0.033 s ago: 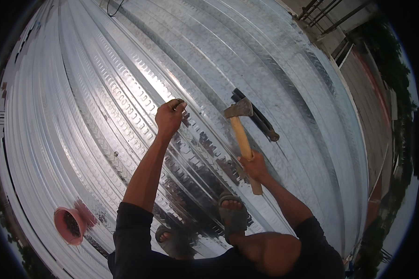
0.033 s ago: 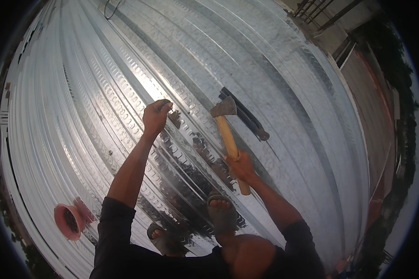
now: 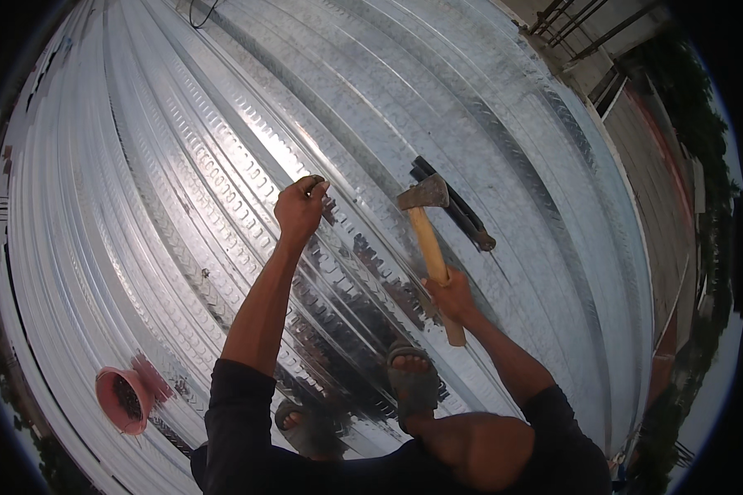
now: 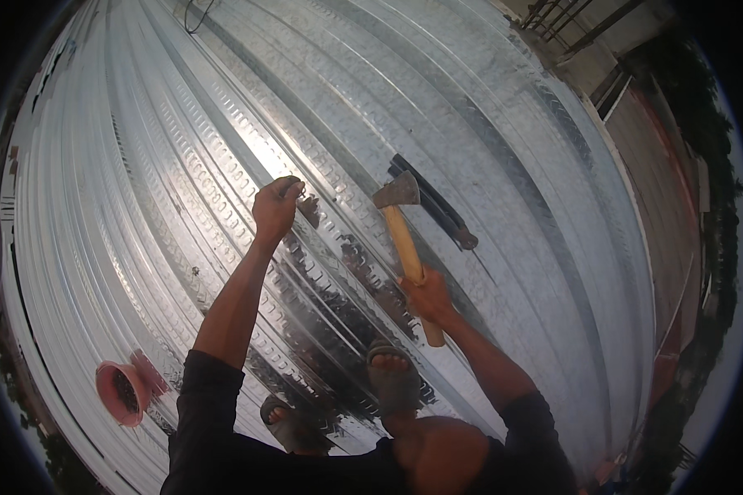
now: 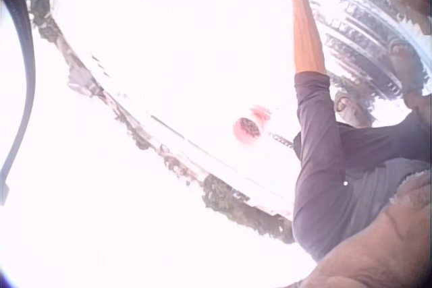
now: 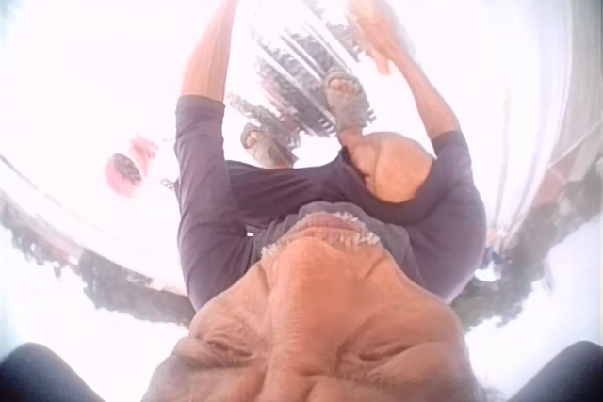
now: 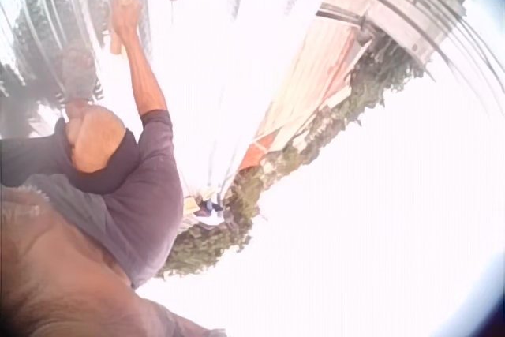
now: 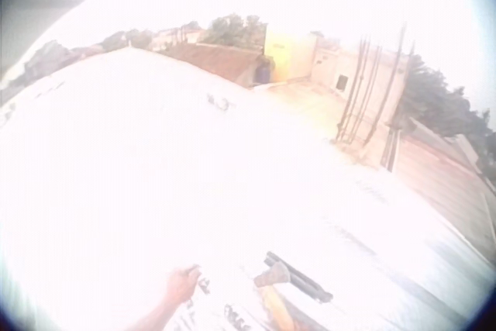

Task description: The person walks on a corrugated metal roof and uses a hammer to drive nails from a bucket into the roof sheets to secure them. The person moves along the roof, repeatedly picking nails and hammering them into place.

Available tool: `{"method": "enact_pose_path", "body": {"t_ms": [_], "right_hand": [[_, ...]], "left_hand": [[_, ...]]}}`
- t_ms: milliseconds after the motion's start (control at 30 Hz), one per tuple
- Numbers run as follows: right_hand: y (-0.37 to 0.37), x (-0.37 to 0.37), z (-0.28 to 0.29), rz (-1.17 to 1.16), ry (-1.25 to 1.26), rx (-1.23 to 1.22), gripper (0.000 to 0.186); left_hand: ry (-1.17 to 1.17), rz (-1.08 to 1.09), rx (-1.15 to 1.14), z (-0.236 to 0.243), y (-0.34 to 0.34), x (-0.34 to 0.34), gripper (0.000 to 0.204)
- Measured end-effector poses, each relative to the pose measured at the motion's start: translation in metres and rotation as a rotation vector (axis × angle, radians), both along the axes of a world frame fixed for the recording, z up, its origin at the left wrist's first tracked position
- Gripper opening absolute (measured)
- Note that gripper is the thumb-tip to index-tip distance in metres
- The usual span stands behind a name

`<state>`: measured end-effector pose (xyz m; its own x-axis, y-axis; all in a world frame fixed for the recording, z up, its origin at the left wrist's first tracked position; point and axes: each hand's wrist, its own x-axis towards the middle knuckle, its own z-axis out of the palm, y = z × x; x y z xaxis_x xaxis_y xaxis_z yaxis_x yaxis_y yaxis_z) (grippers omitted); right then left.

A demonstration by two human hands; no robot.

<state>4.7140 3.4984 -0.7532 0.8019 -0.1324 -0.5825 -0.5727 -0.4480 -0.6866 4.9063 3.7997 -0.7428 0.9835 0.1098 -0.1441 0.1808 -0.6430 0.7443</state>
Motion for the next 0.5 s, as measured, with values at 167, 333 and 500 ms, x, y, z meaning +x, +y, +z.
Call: {"method": "enact_pose_path", "body": {"t_ms": [167,333,500], "right_hand": [[0.003,-0.002,-0.003,0.052,-0.017,-0.061,0.045],[0.014,0.013,0.009,0.152,-0.060,-0.146,0.046],[0.042,0.040,0.008,0.282,-0.119,-0.246,0.041]], "left_hand": [[-0.197,0.018,0.213,-0.058,0.034,-0.021,0.025],[-0.157,0.108,0.050,-0.044,0.009,-0.008,0.020],[-0.247,0.089,0.195,-0.059,0.014,-0.014,0.019]]}}
